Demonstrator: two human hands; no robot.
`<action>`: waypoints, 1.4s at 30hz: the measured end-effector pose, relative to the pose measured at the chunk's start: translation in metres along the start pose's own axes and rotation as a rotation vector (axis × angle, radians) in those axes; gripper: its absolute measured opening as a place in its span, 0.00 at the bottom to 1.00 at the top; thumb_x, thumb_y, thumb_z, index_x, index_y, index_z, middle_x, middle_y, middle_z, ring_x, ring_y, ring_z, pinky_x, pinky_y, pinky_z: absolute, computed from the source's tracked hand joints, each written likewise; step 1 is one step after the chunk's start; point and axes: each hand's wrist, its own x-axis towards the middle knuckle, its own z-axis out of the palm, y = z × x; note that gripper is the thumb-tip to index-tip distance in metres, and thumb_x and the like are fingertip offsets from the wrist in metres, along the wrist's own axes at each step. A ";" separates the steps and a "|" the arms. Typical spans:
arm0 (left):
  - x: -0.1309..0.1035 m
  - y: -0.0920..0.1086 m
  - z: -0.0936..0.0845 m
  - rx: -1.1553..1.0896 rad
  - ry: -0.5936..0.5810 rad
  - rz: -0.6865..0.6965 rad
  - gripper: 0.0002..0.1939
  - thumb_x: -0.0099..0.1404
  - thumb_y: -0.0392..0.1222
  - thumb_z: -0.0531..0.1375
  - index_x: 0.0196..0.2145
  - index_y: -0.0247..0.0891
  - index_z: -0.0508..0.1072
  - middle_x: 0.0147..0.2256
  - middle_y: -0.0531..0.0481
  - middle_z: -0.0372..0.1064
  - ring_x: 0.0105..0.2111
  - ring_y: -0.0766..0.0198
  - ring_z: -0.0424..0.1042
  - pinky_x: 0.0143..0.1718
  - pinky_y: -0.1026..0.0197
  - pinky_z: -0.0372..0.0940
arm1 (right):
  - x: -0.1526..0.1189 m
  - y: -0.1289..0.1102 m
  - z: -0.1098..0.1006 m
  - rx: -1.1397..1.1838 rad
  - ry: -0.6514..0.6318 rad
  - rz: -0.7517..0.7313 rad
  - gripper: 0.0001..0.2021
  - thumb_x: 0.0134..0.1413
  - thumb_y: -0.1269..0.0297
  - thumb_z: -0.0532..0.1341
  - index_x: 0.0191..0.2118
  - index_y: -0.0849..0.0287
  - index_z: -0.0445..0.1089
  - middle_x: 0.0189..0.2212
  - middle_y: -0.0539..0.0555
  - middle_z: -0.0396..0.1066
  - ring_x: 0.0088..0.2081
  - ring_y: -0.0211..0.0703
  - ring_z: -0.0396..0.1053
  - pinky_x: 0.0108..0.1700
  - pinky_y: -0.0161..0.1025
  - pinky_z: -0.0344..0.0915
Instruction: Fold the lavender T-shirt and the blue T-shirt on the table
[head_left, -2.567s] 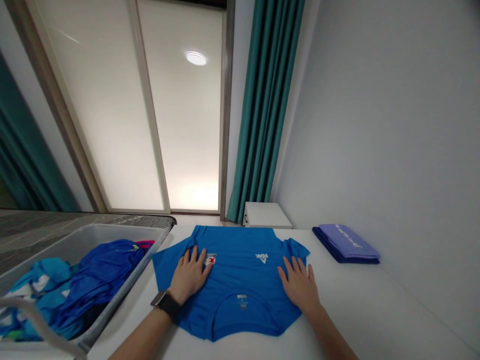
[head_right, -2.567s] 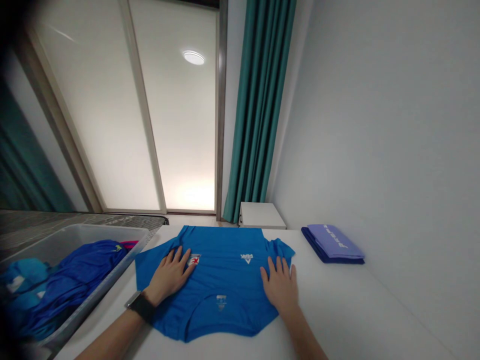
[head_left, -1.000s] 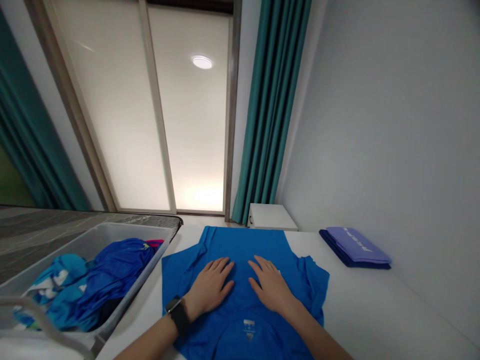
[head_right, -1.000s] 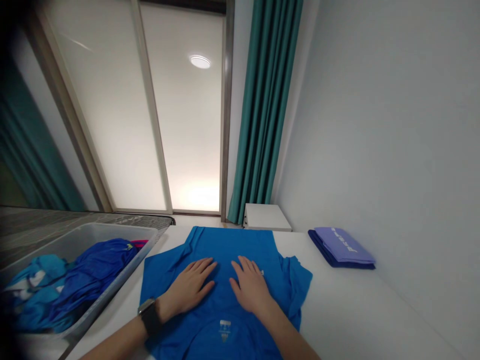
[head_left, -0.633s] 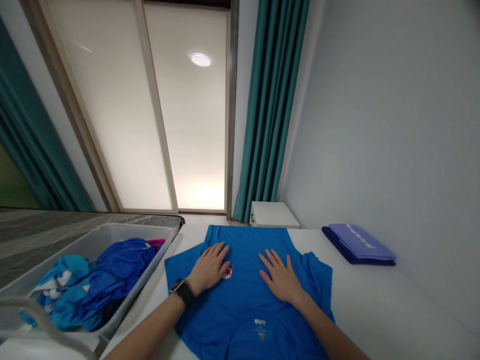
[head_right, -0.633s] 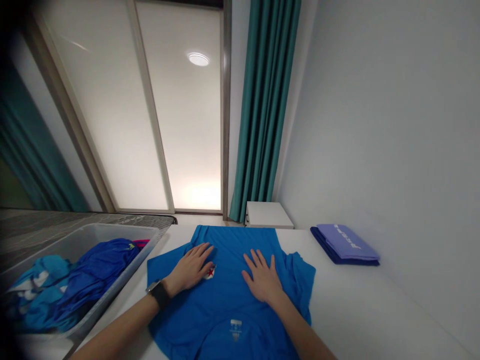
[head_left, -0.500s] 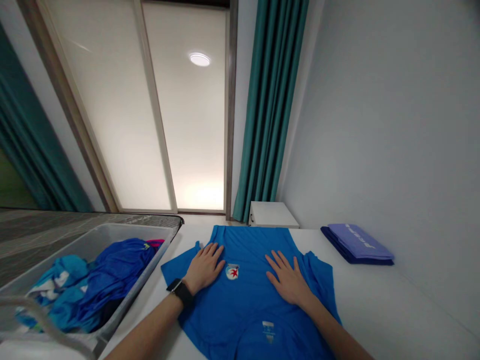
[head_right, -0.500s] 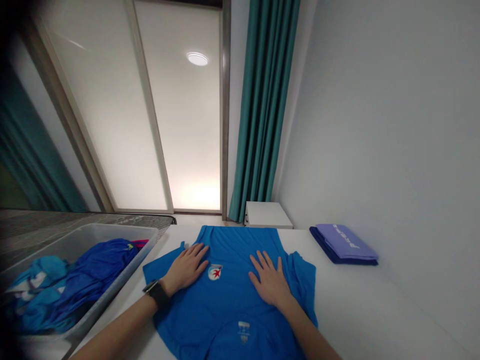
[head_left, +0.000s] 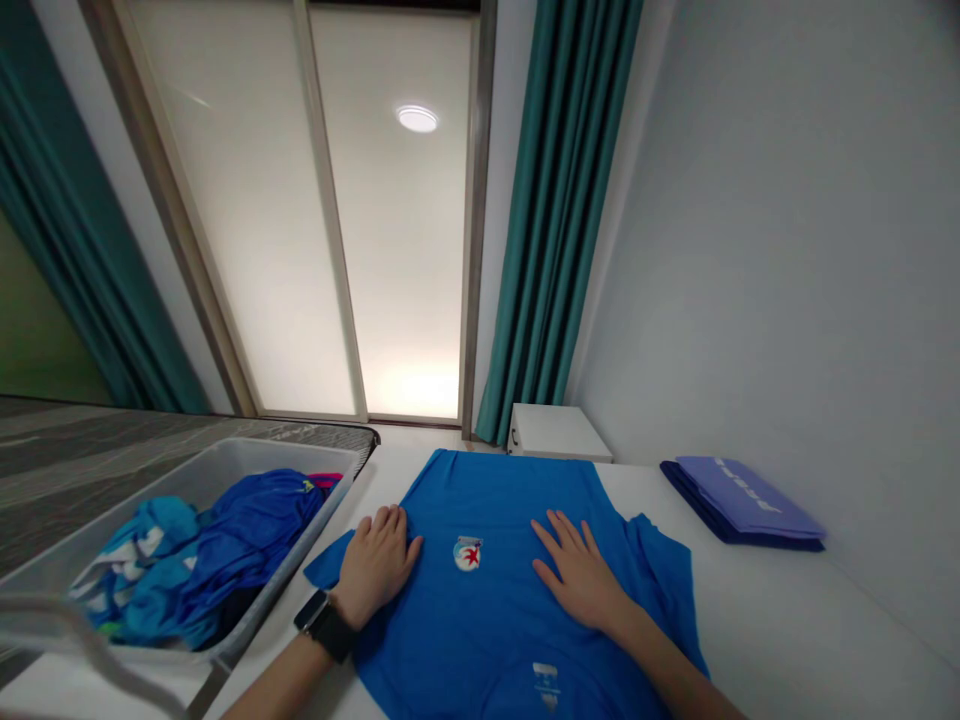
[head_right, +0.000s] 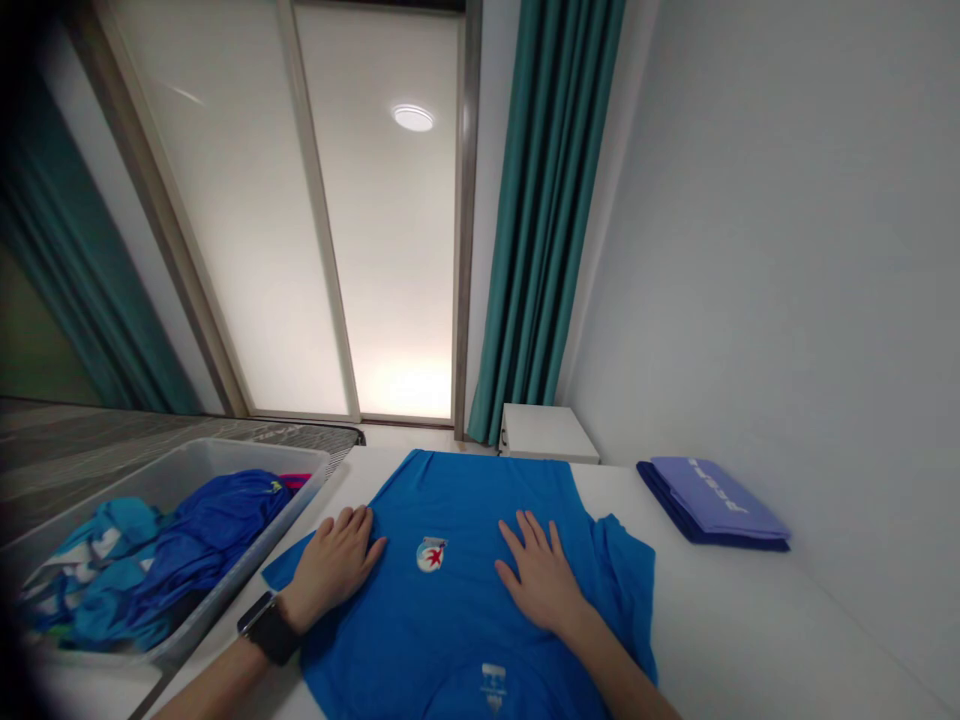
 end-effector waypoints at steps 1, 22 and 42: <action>-0.002 -0.001 0.000 0.001 0.005 0.002 0.27 0.71 0.50 0.45 0.55 0.26 0.69 0.55 0.32 0.67 0.55 0.44 0.64 0.53 0.45 0.57 | 0.004 -0.003 -0.003 -0.011 0.004 0.001 0.32 0.64 0.43 0.42 0.67 0.53 0.52 0.68 0.61 0.47 0.68 0.55 0.41 0.67 0.59 0.30; 0.141 0.030 0.035 -0.249 -0.036 0.013 0.30 0.72 0.52 0.41 0.65 0.35 0.55 0.65 0.42 0.54 0.65 0.54 0.51 0.64 0.46 0.47 | 0.066 -0.053 0.011 0.101 0.129 -0.069 0.26 0.67 0.55 0.42 0.65 0.58 0.57 0.66 0.58 0.52 0.68 0.49 0.45 0.68 0.52 0.36; 0.152 -0.071 0.062 -0.248 -0.094 -0.184 0.25 0.72 0.41 0.40 0.63 0.38 0.58 0.66 0.41 0.51 0.66 0.55 0.48 0.63 0.40 0.43 | 0.054 -0.046 0.004 0.090 0.041 -0.035 0.30 0.67 0.48 0.38 0.68 0.54 0.51 0.69 0.53 0.43 0.69 0.47 0.38 0.68 0.53 0.31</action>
